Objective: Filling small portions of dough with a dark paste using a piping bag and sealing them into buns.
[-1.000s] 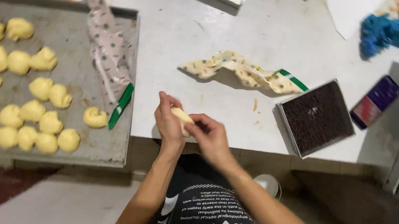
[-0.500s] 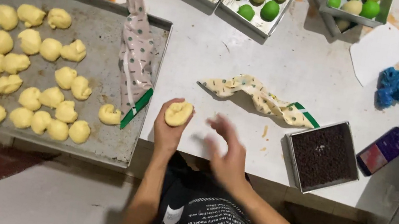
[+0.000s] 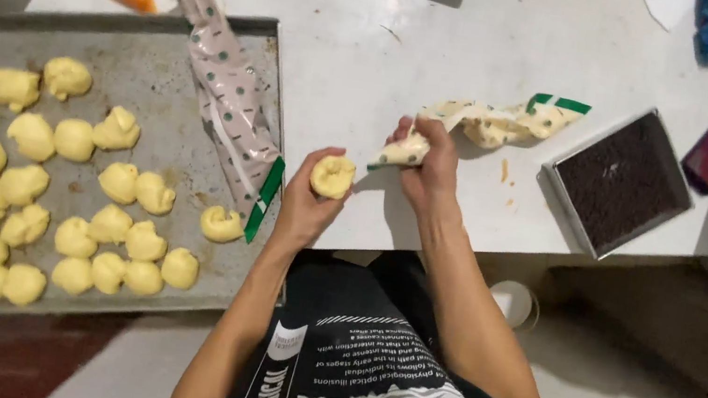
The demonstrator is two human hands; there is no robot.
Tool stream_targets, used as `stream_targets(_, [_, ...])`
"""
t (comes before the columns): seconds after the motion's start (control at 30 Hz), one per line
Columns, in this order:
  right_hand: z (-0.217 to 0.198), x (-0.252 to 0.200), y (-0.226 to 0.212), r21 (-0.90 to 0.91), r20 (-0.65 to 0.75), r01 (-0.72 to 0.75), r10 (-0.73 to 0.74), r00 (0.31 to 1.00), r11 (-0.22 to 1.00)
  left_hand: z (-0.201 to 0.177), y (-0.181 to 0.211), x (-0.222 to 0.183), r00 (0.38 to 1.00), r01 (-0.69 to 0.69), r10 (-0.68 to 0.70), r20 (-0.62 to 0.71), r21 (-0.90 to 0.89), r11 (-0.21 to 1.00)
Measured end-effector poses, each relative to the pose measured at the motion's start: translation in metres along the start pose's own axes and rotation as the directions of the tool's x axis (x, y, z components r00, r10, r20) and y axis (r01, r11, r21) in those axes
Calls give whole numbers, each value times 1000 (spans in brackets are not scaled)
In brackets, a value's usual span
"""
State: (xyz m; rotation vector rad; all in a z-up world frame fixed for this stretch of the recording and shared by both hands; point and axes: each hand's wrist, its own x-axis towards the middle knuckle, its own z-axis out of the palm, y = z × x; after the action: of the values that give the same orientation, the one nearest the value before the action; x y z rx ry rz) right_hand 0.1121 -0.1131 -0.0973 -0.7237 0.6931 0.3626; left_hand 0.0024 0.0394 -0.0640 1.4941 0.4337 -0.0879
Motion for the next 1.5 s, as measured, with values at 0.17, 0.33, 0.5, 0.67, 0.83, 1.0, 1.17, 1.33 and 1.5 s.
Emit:
stream_targets(0.17, [21,-35,11,-294,5,336,-350,937,895,7,-1,0,989,16,-31,143,108,994])
stream_targets(0.33, [28,-48,12,-399,64,491,-511,857,774,13,0,1,985,40,-68,159,174,984])
stream_targets(0.5, [39,-57,4,-378,30,515,-546,837,769,20,-8,5,990,26,-40,137,102,994])
stream_targets(0.67, [50,-67,-10,-375,65,529,-547,834,761,33,-13,0,995,-2,7,104,-44,999])
stream_targets(0.83, [23,-40,-26,-373,156,515,-495,855,772,37,-12,-8,996,-60,54,-68,-101,993])
stream_targets(1.0, [5,-78,-51,-932,265,264,-30,964,249,37,16,-39,988,-128,96,-121,-289,949])
stream_targets(1.17, [-31,-80,-38,-726,317,89,217,923,682,60,19,-54,990,-137,138,-10,-208,968])
stream_targets(1.33, [-47,-82,-55,-642,454,153,212,865,751,81,10,-70,994,-91,40,-100,-577,811])
stream_targets(1.5, [-65,-47,-50,-556,438,153,132,889,817,88,-23,-57,846,-109,-188,-500,-506,855])
